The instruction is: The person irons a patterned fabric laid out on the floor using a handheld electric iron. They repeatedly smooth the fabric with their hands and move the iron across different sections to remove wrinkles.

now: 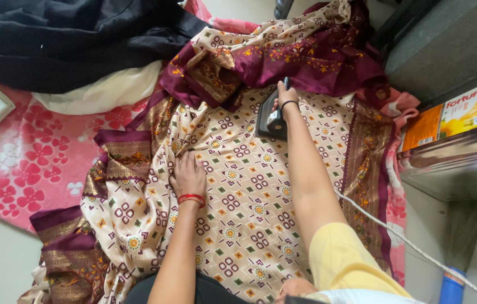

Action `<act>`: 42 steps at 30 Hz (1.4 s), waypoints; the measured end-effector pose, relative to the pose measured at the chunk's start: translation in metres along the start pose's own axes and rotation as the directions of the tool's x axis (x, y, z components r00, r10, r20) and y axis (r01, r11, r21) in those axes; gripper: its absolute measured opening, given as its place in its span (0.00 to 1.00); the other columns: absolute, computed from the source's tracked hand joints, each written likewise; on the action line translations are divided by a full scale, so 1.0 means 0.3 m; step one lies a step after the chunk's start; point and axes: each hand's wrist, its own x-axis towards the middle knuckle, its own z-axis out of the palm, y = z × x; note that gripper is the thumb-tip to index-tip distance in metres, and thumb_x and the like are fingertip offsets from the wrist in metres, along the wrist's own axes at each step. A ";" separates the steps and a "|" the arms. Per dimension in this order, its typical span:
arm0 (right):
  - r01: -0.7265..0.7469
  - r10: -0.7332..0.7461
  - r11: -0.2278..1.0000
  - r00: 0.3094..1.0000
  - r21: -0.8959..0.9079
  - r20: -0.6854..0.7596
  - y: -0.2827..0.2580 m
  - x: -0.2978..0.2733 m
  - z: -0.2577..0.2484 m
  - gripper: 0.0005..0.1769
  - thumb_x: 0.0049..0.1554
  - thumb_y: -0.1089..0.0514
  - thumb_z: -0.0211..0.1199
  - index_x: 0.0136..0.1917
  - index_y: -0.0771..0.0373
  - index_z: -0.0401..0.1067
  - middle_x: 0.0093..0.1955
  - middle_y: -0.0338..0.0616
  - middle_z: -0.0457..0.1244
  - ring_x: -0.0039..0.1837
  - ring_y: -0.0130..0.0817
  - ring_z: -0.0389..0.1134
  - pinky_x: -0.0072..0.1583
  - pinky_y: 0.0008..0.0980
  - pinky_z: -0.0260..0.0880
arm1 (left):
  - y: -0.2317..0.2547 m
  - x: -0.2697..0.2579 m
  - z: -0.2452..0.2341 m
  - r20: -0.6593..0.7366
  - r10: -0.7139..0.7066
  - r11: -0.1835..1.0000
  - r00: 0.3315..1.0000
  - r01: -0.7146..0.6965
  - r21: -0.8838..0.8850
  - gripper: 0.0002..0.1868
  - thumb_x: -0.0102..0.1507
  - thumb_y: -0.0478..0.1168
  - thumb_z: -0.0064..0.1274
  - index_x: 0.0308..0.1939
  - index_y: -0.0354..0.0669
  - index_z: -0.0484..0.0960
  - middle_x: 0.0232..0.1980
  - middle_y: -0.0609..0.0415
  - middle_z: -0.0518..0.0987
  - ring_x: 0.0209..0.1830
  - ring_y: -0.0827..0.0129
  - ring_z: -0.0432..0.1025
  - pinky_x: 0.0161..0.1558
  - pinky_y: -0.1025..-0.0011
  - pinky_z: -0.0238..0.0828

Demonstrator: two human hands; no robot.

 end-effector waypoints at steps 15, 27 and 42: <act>-0.126 0.105 0.989 0.966 0.073 0.238 0.285 -1.101 0.053 0.25 0.62 0.37 0.55 0.48 0.61 0.57 0.28 0.43 0.60 0.23 0.32 0.62 0.27 0.36 0.67 | -0.113 0.076 -0.009 0.149 -0.085 0.814 0.985 0.155 -0.559 0.54 0.64 0.76 0.08 0.77 0.42 0.60 0.80 0.43 0.57 0.82 0.53 0.47 0.78 0.65 0.38; 0.012 -0.032 0.990 0.990 0.140 0.137 0.169 -0.656 0.234 0.27 0.62 0.35 0.57 0.44 0.62 0.62 0.28 0.40 0.61 0.25 0.28 0.62 0.28 0.31 0.67 | -0.059 0.036 -0.075 0.176 -0.127 0.849 0.976 0.199 -0.490 0.56 0.61 0.78 0.05 0.76 0.44 0.61 0.79 0.43 0.58 0.82 0.52 0.47 0.77 0.64 0.38; 0.019 -0.066 0.956 0.986 0.293 0.152 -0.017 -0.060 0.291 0.28 0.61 0.33 0.55 0.50 0.61 0.57 0.30 0.45 0.60 0.26 0.35 0.64 0.29 0.39 0.71 | -0.033 0.056 -0.087 0.142 -0.174 0.722 0.974 0.225 -0.654 0.54 0.63 0.77 0.08 0.73 0.45 0.69 0.77 0.41 0.64 0.80 0.54 0.55 0.76 0.64 0.43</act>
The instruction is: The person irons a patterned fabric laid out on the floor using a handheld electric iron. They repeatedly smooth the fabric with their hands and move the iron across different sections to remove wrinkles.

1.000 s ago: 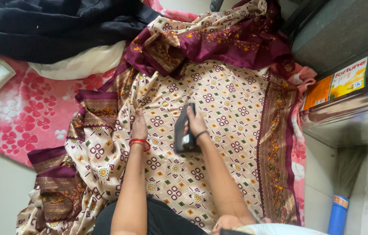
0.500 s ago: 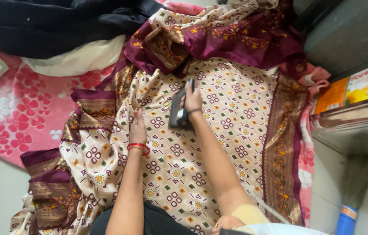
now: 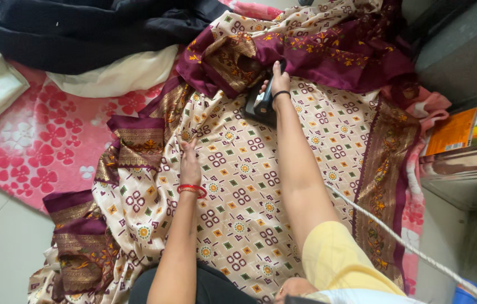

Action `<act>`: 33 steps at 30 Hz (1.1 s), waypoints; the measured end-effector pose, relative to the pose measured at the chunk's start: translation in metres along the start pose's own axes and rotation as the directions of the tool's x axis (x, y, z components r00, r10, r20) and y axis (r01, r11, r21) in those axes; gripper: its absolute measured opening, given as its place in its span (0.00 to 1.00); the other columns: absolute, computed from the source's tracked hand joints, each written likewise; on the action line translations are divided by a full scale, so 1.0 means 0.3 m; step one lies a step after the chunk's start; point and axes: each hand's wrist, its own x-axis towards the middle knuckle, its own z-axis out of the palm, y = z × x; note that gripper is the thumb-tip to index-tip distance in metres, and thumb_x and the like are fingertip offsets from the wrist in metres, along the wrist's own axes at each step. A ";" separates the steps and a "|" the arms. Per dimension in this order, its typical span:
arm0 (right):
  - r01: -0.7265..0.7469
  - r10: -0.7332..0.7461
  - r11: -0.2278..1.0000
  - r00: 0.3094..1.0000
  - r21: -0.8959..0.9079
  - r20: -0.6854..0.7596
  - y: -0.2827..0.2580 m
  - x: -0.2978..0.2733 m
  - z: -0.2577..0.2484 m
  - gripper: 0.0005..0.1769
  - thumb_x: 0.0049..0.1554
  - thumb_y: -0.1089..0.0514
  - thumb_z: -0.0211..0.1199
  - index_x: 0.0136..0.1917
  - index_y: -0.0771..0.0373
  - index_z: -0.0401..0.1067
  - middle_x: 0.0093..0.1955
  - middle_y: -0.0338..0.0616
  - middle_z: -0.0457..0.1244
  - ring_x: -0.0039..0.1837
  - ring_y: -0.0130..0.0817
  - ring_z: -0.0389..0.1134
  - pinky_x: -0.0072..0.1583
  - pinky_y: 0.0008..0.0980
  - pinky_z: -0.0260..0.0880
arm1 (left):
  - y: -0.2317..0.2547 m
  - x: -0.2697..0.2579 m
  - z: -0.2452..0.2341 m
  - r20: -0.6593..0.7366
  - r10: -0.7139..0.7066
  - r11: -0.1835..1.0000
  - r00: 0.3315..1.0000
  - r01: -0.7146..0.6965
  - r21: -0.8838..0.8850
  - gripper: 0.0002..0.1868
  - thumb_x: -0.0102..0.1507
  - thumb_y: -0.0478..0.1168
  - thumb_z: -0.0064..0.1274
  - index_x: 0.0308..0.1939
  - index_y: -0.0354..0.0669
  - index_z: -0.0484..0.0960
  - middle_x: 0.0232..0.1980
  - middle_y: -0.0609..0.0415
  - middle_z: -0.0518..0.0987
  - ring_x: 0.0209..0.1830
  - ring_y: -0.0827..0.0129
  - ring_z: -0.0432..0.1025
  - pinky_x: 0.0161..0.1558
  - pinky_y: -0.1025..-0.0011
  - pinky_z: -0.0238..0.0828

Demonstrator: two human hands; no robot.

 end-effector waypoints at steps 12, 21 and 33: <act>-0.131 0.144 0.988 0.972 -0.077 0.188 0.186 -0.914 0.054 0.27 0.65 0.35 0.51 0.48 0.62 0.60 0.27 0.39 0.59 0.24 0.29 0.61 0.28 0.33 0.67 | -0.048 0.039 -0.143 -0.066 0.008 0.987 0.998 0.002 0.163 0.53 0.63 0.76 0.08 0.72 0.48 0.71 0.79 0.44 0.61 0.80 0.50 0.53 0.76 0.65 0.45; -0.162 0.165 0.985 0.985 -0.061 0.048 0.274 -1.231 0.177 0.23 0.63 0.38 0.54 0.47 0.60 0.58 0.26 0.42 0.59 0.23 0.31 0.61 0.26 0.35 0.66 | -0.073 0.032 -0.196 -0.051 -0.121 0.878 0.991 0.131 0.460 0.53 0.65 0.75 0.07 0.74 0.43 0.65 0.83 0.38 0.45 0.82 0.45 0.45 0.78 0.59 0.40; -0.009 0.011 1.000 0.998 0.025 -0.067 0.159 -0.484 0.315 0.27 0.64 0.36 0.52 0.49 0.65 0.58 0.27 0.46 0.59 0.23 0.33 0.62 0.26 0.36 0.66 | -0.048 0.009 -0.226 -0.030 -0.118 0.832 0.993 0.115 0.542 0.50 0.66 0.75 0.07 0.76 0.47 0.63 0.83 0.38 0.46 0.81 0.43 0.48 0.78 0.57 0.43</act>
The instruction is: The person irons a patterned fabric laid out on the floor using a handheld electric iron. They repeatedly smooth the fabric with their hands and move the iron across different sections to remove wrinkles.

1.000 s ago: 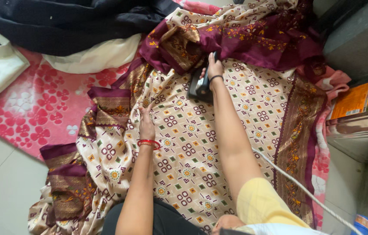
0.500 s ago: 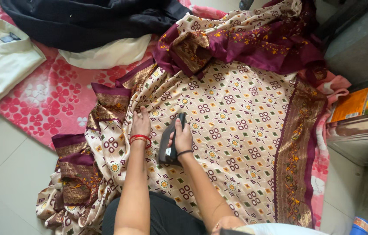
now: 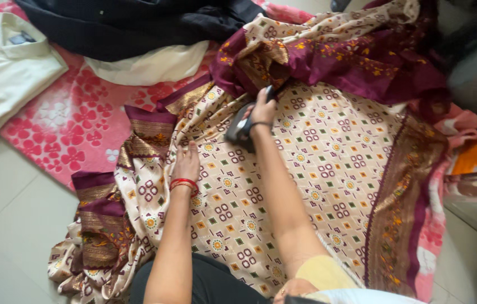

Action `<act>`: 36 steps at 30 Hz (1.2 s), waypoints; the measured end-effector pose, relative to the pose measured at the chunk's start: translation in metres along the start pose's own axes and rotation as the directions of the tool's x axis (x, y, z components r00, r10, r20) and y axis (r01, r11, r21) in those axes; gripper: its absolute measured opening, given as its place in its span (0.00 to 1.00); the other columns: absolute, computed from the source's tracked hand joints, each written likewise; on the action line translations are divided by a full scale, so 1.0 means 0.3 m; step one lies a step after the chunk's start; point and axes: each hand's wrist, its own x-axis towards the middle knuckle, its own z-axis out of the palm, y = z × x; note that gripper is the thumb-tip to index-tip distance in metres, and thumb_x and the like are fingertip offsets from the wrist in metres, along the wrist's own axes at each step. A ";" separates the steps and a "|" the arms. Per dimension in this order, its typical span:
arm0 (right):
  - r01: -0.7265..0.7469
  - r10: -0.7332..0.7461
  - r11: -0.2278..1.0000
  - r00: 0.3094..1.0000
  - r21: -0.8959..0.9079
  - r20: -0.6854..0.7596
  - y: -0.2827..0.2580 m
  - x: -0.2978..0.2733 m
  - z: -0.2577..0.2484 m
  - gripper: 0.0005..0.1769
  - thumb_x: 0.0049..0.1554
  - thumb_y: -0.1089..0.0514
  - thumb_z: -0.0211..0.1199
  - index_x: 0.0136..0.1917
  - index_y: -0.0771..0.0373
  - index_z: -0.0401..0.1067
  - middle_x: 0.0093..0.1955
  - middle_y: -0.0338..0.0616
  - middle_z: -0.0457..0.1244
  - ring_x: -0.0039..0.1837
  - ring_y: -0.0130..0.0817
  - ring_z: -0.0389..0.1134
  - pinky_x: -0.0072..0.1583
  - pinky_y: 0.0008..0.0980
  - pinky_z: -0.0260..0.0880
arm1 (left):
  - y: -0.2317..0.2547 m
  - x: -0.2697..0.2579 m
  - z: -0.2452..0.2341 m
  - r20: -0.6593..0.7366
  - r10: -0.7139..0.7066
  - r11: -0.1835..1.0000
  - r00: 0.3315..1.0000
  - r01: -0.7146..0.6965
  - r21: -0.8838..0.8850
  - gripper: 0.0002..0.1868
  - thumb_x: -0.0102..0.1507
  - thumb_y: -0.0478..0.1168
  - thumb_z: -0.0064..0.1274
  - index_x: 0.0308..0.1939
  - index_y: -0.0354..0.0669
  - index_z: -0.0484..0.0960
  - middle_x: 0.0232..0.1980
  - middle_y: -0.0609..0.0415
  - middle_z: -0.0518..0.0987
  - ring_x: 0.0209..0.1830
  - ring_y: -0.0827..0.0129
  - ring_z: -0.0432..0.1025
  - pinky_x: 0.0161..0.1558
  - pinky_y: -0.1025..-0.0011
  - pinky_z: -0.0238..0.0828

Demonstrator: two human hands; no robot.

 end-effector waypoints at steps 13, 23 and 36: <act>-0.084 0.123 0.973 0.976 -0.213 0.178 -0.095 0.245 -0.116 0.27 0.63 0.32 0.51 0.47 0.59 0.59 0.29 0.43 0.61 0.25 0.34 0.62 0.29 0.39 0.70 | 0.026 -0.005 0.003 -0.062 0.053 0.998 0.997 -0.056 -0.039 0.44 0.69 0.71 0.12 0.78 0.51 0.59 0.81 0.30 0.47 0.78 0.40 0.51 0.76 0.56 0.48; -0.089 0.390 0.887 0.670 -0.453 0.632 -0.007 -0.446 -0.293 0.21 0.65 0.37 0.52 0.48 0.58 0.64 0.26 0.38 0.59 0.24 0.27 0.59 0.27 0.30 0.61 | -0.049 0.089 0.024 -0.072 -0.026 0.963 0.997 0.005 -0.270 0.53 0.62 0.78 0.10 0.74 0.47 0.67 0.81 0.38 0.52 0.81 0.46 0.48 0.78 0.59 0.41; 0.161 0.362 0.640 0.799 -0.751 0.480 0.067 -0.912 -0.450 0.26 0.62 0.34 0.51 0.56 0.58 0.67 0.28 0.45 0.64 0.28 0.34 0.67 0.34 0.34 0.69 | -0.064 0.025 0.068 -0.066 0.166 0.981 0.984 -0.158 0.112 0.46 0.67 0.69 0.39 0.82 0.52 0.45 0.82 0.30 0.43 0.82 0.42 0.44 0.76 0.59 0.46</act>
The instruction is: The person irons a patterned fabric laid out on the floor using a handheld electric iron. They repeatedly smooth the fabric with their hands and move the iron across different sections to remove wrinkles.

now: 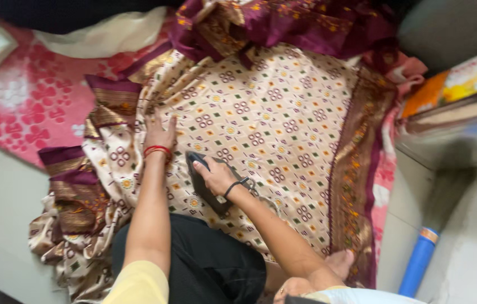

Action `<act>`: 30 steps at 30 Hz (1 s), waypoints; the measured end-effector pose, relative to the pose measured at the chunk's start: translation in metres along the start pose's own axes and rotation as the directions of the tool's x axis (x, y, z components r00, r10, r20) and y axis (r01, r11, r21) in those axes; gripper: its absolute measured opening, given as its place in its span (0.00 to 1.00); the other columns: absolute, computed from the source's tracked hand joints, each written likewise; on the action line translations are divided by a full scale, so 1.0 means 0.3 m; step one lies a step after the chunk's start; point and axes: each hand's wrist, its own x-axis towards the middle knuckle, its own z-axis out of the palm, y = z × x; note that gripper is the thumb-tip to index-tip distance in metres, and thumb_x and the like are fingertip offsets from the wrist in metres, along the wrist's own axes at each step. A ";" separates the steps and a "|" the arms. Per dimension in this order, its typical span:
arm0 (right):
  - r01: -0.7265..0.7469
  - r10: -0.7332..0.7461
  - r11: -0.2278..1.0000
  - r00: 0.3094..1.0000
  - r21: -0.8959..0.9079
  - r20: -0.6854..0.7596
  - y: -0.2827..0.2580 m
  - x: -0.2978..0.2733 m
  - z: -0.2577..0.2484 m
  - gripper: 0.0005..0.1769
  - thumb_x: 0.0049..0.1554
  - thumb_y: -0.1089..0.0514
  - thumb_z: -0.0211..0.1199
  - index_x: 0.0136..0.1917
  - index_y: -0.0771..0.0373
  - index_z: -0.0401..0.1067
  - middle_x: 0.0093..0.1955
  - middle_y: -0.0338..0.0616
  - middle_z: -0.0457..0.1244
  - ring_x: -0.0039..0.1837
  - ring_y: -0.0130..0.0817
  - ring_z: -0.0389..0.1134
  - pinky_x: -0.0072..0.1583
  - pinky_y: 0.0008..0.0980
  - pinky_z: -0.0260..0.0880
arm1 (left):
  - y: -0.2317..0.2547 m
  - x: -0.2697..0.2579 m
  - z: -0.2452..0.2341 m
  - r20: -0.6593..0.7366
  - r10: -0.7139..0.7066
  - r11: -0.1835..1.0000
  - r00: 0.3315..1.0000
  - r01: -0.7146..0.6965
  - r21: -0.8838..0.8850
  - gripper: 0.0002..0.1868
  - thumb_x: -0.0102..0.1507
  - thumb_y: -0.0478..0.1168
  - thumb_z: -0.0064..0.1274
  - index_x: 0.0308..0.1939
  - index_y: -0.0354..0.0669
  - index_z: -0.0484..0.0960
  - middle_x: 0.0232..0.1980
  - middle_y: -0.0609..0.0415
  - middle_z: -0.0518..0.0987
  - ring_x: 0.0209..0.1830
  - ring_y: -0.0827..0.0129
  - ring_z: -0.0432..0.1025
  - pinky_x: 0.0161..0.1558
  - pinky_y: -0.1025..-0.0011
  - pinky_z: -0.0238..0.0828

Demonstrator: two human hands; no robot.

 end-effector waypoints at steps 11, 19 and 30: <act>-0.084 0.292 0.909 0.828 0.408 -0.480 0.440 -0.133 -0.342 0.27 0.65 0.33 0.50 0.55 0.60 0.66 0.25 0.39 0.59 0.23 0.28 0.60 0.26 0.33 0.64 | 0.081 -0.139 -0.055 -0.132 0.114 0.993 0.985 -0.111 0.025 0.47 0.68 0.67 0.45 0.83 0.58 0.44 0.83 0.32 0.46 0.80 0.40 0.51 0.74 0.55 0.54; 0.101 0.356 0.798 0.716 0.594 -0.601 0.740 -0.316 -0.657 0.26 0.65 0.35 0.49 0.49 0.61 0.63 0.26 0.39 0.56 0.22 0.28 0.56 0.26 0.32 0.60 | 0.068 -0.097 -0.031 -0.099 0.033 0.996 0.995 -0.024 0.085 0.43 0.69 0.66 0.37 0.84 0.60 0.42 0.84 0.38 0.45 0.77 0.41 0.55 0.71 0.51 0.58; 0.100 0.390 0.689 0.784 0.718 -0.483 0.640 -0.311 -0.604 0.24 0.63 0.34 0.54 0.50 0.57 0.64 0.26 0.38 0.56 0.22 0.26 0.56 0.27 0.30 0.60 | 0.298 -0.219 0.190 0.336 0.355 0.736 0.872 -0.483 0.474 0.38 0.68 0.67 0.24 0.81 0.63 0.46 0.85 0.55 0.37 0.84 0.55 0.29 0.75 0.39 0.18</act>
